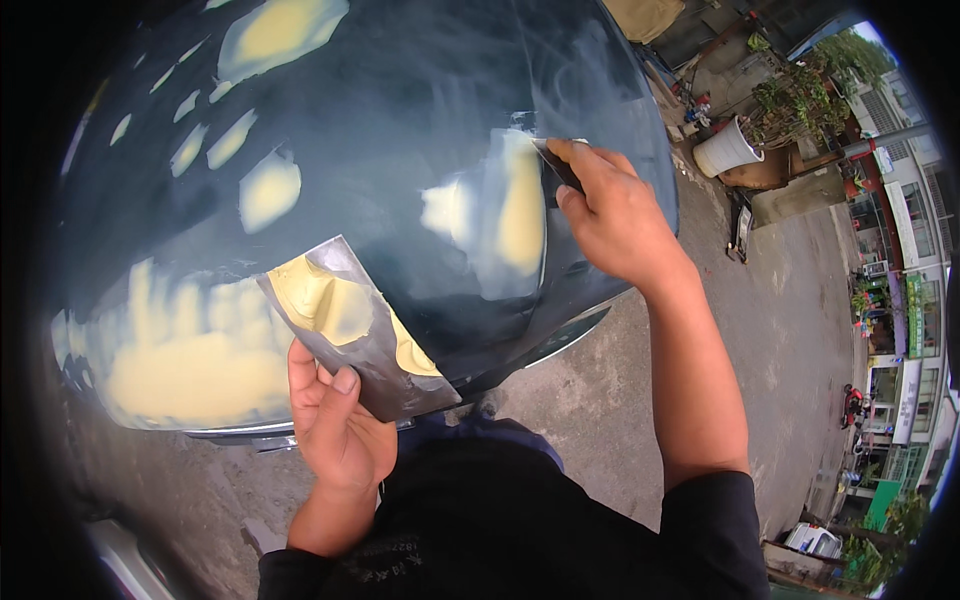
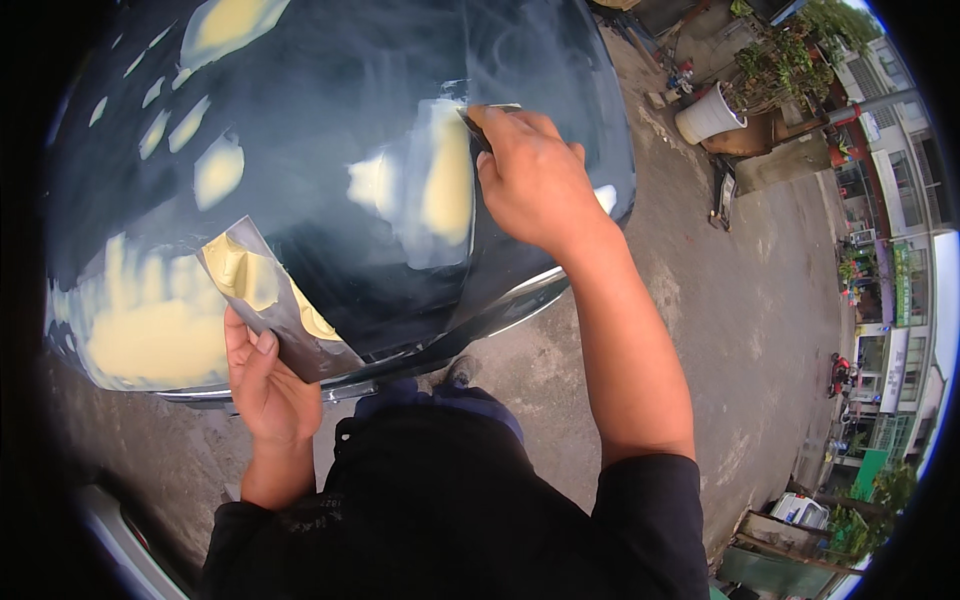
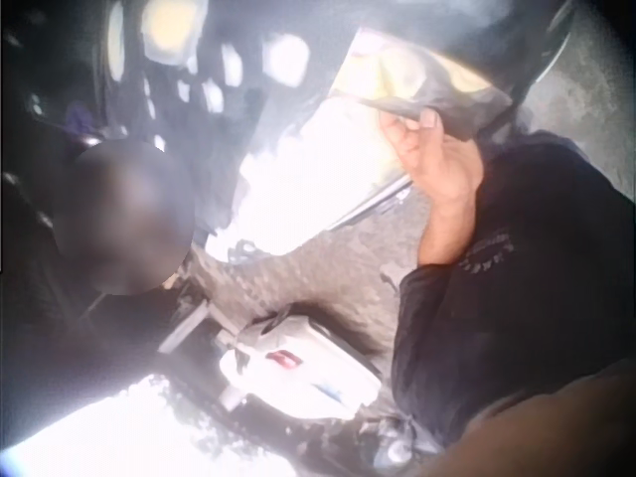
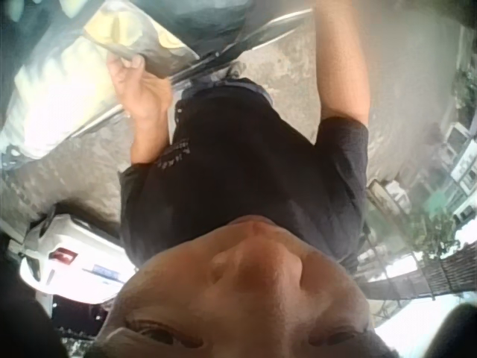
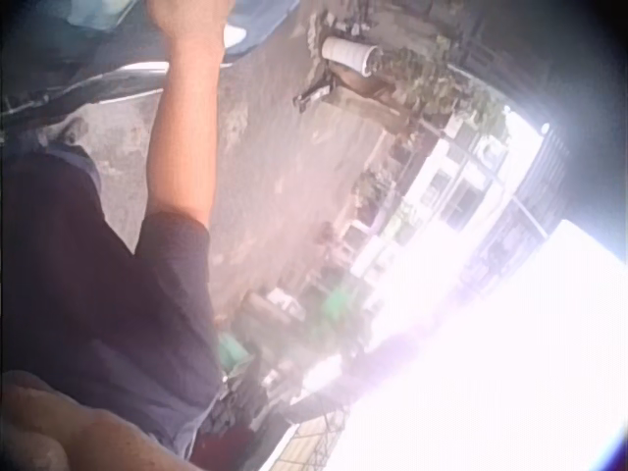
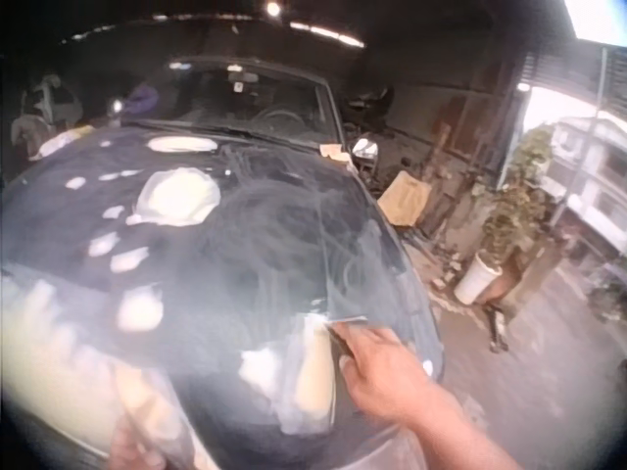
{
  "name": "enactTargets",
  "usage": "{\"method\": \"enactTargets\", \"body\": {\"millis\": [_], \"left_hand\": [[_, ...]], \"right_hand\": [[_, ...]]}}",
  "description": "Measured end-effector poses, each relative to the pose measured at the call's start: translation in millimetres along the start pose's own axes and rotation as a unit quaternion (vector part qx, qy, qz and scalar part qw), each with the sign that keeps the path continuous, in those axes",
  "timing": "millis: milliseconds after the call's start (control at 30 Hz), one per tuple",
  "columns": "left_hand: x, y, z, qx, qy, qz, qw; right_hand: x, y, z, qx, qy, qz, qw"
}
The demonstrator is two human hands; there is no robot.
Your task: The person applies a yellow body filler to the hood of a dark-colored car using two metal spreaders. They repeatedly scoop filler from one spreader and spread it across multiple spots on the hood, smoothing the material into thin layers.
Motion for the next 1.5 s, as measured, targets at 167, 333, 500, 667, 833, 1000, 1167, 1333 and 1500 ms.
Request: {"method": "enactTargets", "body": {"millis": [167, 333, 500, 667, 833, 1000, 1167, 1333, 1500], "left_hand": [[6.5, -0.5, -12.9, -0.039, -0.005, 0.038, 0.998], [11.5, 10.4, -18.2, -0.06, -0.01, 0.048, 0.997], [18.4, 2.4, -16.6, -0.053, 0.003, 0.057, 0.997], [33.8, -7.0, -13.9, -0.021, 0.05, 0.027, 0.998], [61.9, -18.0, -21.3, -0.053, 0.122, 0.031, 0.991], [46.9, -34.4, -16.8, -0.033, 0.082, 0.02, 0.996], [18.3, -34.5, -18.0, -0.021, 0.01, 0.059, 0.998], [24.7, -22.6, -25.0, -0.033, 0.031, 0.063, 0.997], [19.7, -12.1, -29.9, -0.064, 0.015, 0.069, 0.995]], "right_hand": [[-10.7, -22.2, 39.5, 0.082, -0.015, 0.008, 0.996], [20.3, -16.6, -28.3, 0.09, 0.015, 0.011, 0.996], [36.8, -11.3, -104.2, 0.08, 0.034, -0.013, 0.996], [42.9, -3.5, -147.5, 0.087, 0.052, -0.025, 0.995], [63.5, 51.2, -147.2, -0.026, 0.062, 0.418, 0.906], [44.6, 21.7, -157.7, 0.036, 0.1, 0.373, 0.922], [-7.8, 11.9, -85.1, 0.008, 0.038, 0.1, 0.994], [-49.9, -6.2, 4.5, 0.008, 0.038, 0.069, 0.997], [-31.2, -17.7, 5.1, 0.056, 0.084, 0.063, 0.993]]}}
Point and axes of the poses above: each hand's wrist, its own z-axis towards the middle knuckle, its own y-axis out of the back of the hand, x = y × z, the point moved 8 cm from there along z, towards the middle knuckle, and after that the axes turned 9 degrees about -x, right-handed, at the moved point
